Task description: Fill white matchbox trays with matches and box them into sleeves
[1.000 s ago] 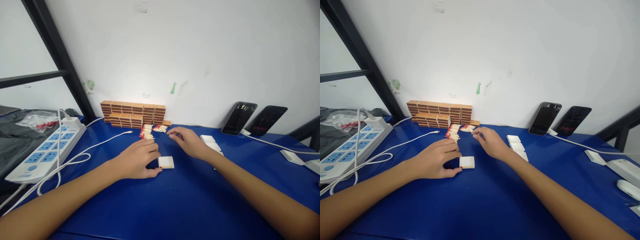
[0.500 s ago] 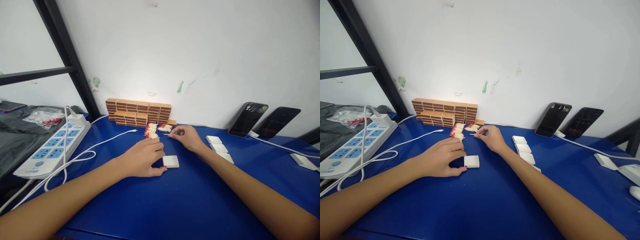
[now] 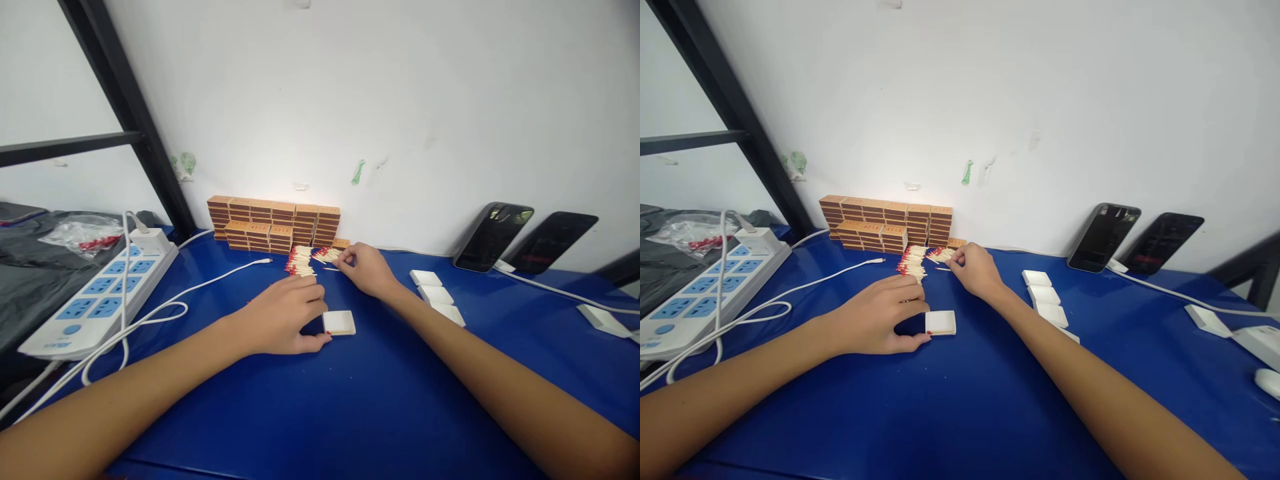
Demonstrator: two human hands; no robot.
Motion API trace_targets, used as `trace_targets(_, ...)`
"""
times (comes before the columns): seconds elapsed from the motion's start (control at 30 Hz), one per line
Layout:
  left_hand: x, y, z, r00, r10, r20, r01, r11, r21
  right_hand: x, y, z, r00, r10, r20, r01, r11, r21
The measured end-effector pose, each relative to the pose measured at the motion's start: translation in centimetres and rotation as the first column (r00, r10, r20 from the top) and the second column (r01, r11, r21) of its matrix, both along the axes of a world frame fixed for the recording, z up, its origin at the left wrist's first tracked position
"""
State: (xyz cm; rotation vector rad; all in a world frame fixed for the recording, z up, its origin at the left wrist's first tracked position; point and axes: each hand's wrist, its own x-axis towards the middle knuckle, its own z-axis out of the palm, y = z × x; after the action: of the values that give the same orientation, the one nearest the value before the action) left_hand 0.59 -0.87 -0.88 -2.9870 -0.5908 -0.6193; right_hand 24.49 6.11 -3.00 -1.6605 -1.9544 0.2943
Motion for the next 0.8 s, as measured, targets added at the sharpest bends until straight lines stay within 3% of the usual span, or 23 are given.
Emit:
trace_targets(0.3,0.0,0.0,0.1,1.000,0.010,-0.009,-0.010,1.000,0.006,1.5,-0.6,0.5,0.968,0.226,0.109,-0.227,0.974,-0.006)
trace_targets(0.47,-0.3,0.3,0.4,1.000,0.022,-0.003,-0.022,0.999,0.030,1.7,-0.6,0.2,0.970,0.226,0.089,-0.229,0.973,0.020)
trace_targets(0.63,-0.6,1.1,0.6,0.999,0.048,-0.005,-0.048,0.997,0.056,1.6,-0.7,0.2,0.969,0.243,0.036,-0.240,0.968,-0.067)
trace_targets(0.8,-0.9,1.8,0.7,0.989,0.149,0.007,-0.149,0.986,0.072,1.6,-1.3,1.2,0.970,0.243,0.016,-0.241,0.968,-0.077)
